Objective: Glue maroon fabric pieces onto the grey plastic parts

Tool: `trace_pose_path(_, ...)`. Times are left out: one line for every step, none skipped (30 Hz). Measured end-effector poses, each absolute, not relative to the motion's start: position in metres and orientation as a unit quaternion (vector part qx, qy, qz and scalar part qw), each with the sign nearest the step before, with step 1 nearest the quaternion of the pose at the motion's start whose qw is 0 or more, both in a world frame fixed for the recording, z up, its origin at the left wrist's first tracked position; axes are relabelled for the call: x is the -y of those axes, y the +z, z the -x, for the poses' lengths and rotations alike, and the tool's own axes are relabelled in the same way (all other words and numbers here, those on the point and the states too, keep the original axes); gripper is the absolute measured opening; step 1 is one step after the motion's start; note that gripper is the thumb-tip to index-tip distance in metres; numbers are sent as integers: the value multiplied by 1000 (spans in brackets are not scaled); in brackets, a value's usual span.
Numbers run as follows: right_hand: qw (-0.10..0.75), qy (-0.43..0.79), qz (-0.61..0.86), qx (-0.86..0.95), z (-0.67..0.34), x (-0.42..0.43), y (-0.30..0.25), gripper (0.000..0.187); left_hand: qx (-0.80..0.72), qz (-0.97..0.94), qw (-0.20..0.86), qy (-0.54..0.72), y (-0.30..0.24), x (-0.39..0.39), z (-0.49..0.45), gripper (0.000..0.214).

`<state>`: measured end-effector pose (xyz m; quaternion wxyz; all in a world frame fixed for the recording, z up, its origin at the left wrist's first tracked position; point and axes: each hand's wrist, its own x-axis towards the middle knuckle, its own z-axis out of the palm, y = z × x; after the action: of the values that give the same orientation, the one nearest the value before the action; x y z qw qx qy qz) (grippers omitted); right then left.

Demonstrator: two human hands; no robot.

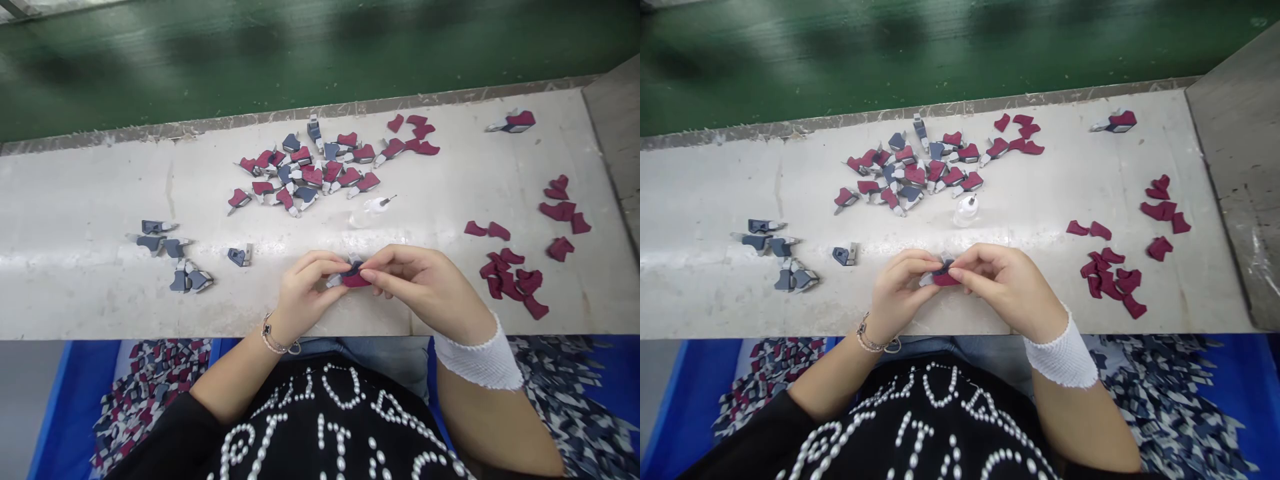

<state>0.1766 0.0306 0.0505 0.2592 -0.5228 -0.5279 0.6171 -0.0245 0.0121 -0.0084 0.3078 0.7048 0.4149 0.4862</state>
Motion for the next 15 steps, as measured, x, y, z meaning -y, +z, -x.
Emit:
trace_pose_path(258,609,529,531,-177,-31,51,16,-412,-704,310,489,-8,-12,24,23)
trace_pose_path(257,603,534,534,-177,-31,51,17,-408,-702,313,492,-8,-12,24,23)
trace_pose_path(256,598,538,536,-177,-31,51,19,-404,-701,316,495,-8,-13,24,24)
trace_pose_path(253,593,543,538,-177,-31,52,20,-400,-701,319,496,-8,-13,23,26)
trace_pose_path(249,588,547,541,-177,-31,52,21,-396,-702,322,497,-8,-13,23,27)
trace_pose_path(245,584,550,544,-177,-31,53,21,-392,-704,322,497,-7,-13,23,28)
trace_pose_path(240,579,554,548,-177,-31,54,21,-390,-705,322,497,-7,-13,23,28)
trace_pose_path(237,575,557,551,-177,-31,54,21,-389,-707,320,496,-7,-14,23,28)
trace_pose_path(236,571,559,553,-177,-31,55,21,-388,-709,319,496,-6,-14,23,27)
trace_pose_path(235,568,562,553,-177,-31,55,21,-387,-710,318,495,-6,-14,23,26)
trace_pose_path(236,565,565,554,-177,-31,55,21,-385,-711,318,494,-6,-14,23,26)
trace_pose_path(234,561,568,554,-177,-30,54,21,-382,-712,321,494,-5,-14,23,26)
trace_pose_path(233,559,571,555,-176,-30,54,21,-379,-712,327,494,-5,-13,23,26)
trace_pose_path(233,558,572,554,-176,-30,54,22,-375,-710,333,494,-6,-13,23,26)
trace_pose_path(235,558,572,554,-176,-29,54,23,-372,-708,342,494,-6,-13,24,26)
